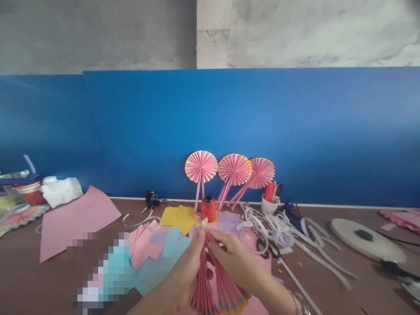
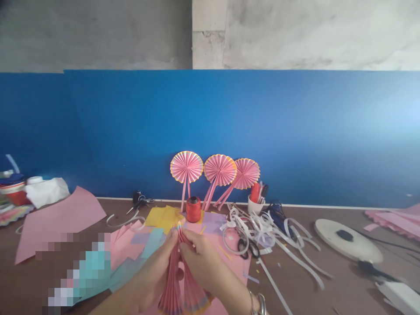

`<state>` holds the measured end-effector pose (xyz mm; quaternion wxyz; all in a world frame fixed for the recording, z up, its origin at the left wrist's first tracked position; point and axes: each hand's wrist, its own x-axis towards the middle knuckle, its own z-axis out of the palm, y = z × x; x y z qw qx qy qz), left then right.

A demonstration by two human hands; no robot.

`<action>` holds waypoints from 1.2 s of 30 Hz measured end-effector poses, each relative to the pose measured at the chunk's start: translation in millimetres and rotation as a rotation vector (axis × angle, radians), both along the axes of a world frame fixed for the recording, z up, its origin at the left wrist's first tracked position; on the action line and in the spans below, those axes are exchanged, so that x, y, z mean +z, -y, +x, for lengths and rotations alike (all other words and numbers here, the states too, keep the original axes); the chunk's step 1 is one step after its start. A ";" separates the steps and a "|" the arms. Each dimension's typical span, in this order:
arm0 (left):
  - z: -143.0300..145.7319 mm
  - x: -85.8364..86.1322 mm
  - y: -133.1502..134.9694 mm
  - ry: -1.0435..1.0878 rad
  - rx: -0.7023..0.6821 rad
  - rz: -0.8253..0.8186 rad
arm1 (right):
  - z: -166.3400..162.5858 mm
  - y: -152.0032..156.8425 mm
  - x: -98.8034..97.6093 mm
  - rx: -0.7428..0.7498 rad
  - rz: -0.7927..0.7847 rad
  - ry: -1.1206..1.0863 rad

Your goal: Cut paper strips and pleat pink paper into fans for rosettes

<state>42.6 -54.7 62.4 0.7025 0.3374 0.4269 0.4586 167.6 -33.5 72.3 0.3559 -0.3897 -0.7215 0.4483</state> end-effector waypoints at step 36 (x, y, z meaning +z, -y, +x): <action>-0.6 -19.7 -11.0 -0.004 0.144 -0.141 | 5.6 8.8 8.8 0.053 -0.055 0.164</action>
